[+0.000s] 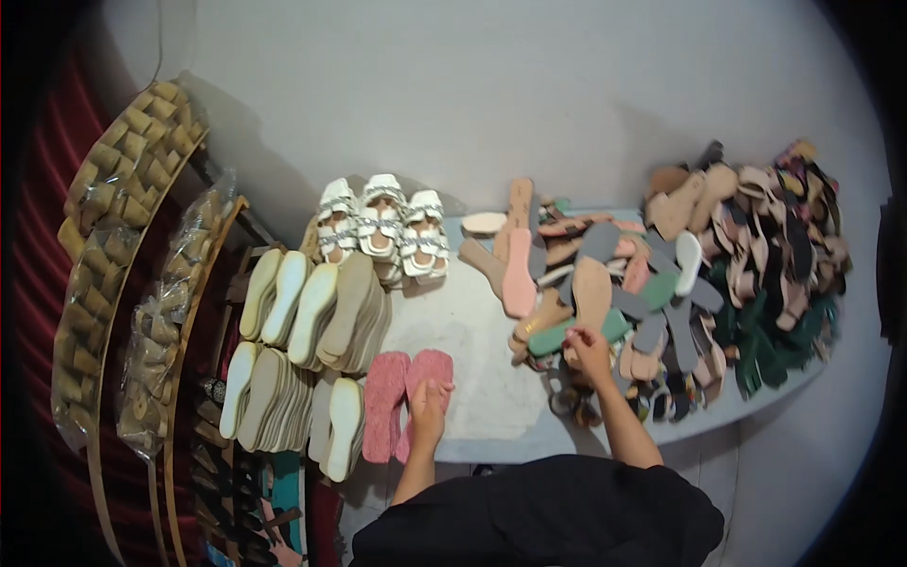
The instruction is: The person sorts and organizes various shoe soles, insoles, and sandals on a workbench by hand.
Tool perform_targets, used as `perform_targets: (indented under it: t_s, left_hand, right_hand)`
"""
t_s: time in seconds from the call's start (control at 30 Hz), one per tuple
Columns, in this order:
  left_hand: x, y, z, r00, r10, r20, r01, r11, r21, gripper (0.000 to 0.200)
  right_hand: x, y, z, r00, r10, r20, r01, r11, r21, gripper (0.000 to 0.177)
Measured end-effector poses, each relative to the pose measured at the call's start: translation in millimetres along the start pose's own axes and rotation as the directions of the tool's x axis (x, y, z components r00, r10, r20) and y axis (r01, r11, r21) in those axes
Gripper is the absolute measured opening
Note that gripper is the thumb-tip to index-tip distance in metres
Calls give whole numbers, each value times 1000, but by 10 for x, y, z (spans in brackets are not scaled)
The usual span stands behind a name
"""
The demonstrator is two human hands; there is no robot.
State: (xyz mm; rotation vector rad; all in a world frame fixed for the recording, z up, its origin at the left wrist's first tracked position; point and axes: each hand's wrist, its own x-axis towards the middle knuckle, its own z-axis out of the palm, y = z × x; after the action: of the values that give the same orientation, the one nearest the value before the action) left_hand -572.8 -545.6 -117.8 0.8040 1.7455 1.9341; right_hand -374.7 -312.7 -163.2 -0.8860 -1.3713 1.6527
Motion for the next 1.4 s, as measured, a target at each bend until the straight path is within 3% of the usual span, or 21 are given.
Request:
perform_targets:
  t_s: [0.03, 0.1, 0.17, 0.27, 0.3, 0.4, 0.5, 0.63, 0.73, 0.87, 0.9, 0.93, 1.0, 1.07, 1.17, 1.27, 1.3, 1.4]
  left_hand:
    - [-30, 1, -30, 997, 71, 33, -69, 996, -64, 22]
    - [-168, 100, -28, 999, 30, 26, -28, 995, -97, 13]
    - [-294, 140, -62, 999, -9, 54, 15, 992, -121, 16]
    - [-474, 97, -74, 995, -48, 90, 61, 987, -149, 17]
    - [-522, 44, -63, 994, -43, 104, 61, 983, -172, 17]
    - [-697, -29, -8, 983, -89, 162, 114, 981, -155, 17]
    - [-826, -30, 111, 969, -94, 230, 121, 987, -105, 18]
    - [-887, -35, 354, 942, -141, 304, 157, 987, -28, 19]
    - [-866, -97, 555, 925, -171, 339, 166, 985, 45, 20]
    - [-835, -176, 1033, 909, -186, 373, 155, 981, 114, 22]
    - [-818, -178, 1197, 905, -188, 383, 149, 981, 128, 23]
    - [-807, -172, 1371, 902, -183, 392, 125, 978, 169, 25]
    - [-769, -126, 1729, 896, -172, 409, 71, 966, 250, 27]
    - [-748, -99, 2084, 897, -84, 433, -73, 940, 334, 32]
    - [-708, -305, 2557, 865, -38, 500, -205, 883, 423, 48]
    - [-742, -446, 2941, 815, -16, 580, -366, 760, 536, 62]
    - [-776, -491, 3036, 796, -44, 604, -379, 741, 554, 66]
    - [-885, -555, 3221, 763, -107, 638, -401, 695, 597, 70]
  right_hand:
    - [-96, -7, -118, 997, -55, -48, 52, 996, -67, 14]
    - [-356, -43, -300, 987, -106, -120, 81, 978, -193, 13]
    - [-616, -146, -400, 979, -103, -176, 46, 953, -301, 15]
    - [-1025, -420, -320, 882, -427, -202, 253, 788, -562, 27]
    - [-1134, -422, -383, 930, -315, -192, 174, 833, -526, 37]
    - [-1444, -523, -481, 937, -305, -168, 143, 776, -614, 33]
    - [-1632, -488, -660, 905, -390, -169, 207, 751, -627, 31]
    - [-1816, -674, -855, 941, -225, -253, 25, 791, -612, 28]
    - [-1708, -592, -1035, 894, -409, -181, 188, 711, -678, 28]
    - [-1579, -627, -1353, 897, -386, -216, 156, 732, -663, 28]
    - [-1536, -626, -1450, 918, -295, -266, 121, 845, -522, 28]
    - [-1469, -576, -1579, 924, -257, -284, 119, 897, -425, 27]
    - [-1382, -618, -1809, 934, -241, -265, 90, 875, -476, 27]
    - [-1255, -626, -2045, 936, -234, -262, 76, 863, -500, 27]
    - [-1055, -657, -2375, 921, -312, -232, 97, 763, -639, 32]
    - [-948, -849, -2526, 889, -440, -125, 98, 450, -887, 36]
    - [-897, -843, -2604, 941, -318, -112, 57, 480, -876, 47]
    - [-823, -814, -2690, 975, -220, -22, 59, 357, -932, 58]
